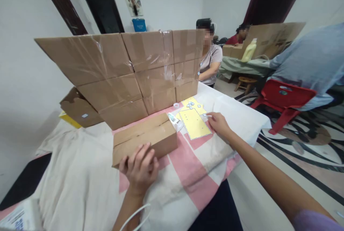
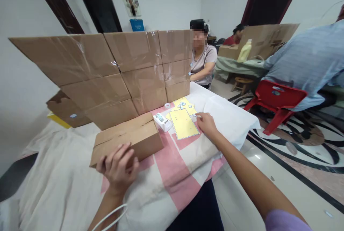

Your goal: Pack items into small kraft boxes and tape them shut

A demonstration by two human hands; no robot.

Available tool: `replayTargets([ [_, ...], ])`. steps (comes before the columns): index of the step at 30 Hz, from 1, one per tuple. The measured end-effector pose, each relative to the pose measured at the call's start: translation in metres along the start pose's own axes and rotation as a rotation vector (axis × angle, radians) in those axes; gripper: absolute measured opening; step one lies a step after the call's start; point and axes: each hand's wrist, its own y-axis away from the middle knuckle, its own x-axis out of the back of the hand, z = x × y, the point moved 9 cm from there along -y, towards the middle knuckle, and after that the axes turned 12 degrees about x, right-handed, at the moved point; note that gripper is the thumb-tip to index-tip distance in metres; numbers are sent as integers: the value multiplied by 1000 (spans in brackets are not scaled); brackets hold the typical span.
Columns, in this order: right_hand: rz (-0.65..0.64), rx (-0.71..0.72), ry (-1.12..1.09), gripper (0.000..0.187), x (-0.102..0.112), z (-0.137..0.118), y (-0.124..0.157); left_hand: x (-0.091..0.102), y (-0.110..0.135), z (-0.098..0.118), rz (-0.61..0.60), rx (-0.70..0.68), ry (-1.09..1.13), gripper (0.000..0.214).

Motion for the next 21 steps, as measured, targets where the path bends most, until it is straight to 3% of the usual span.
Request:
replayTargets([
  [2, 1, -20, 0, 38, -11, 0, -36, -7, 15, 21, -72, -123, 175, 21],
  [4, -21, -26, 5, 38, -27, -2, -67, -21, 26, 45, -239, -248, 334, 15],
  [7, -85, -68, 33, 36, -57, -3, -96, -43, 35, 67, -459, -321, 421, 14],
  [13, -148, 83, 76, 35, -92, -13, -107, -67, 38, 60, -627, -225, 462, 18],
  [21, -160, 98, 88, 31, -82, -13, -111, -78, 46, 57, -755, -185, 500, 17],
])
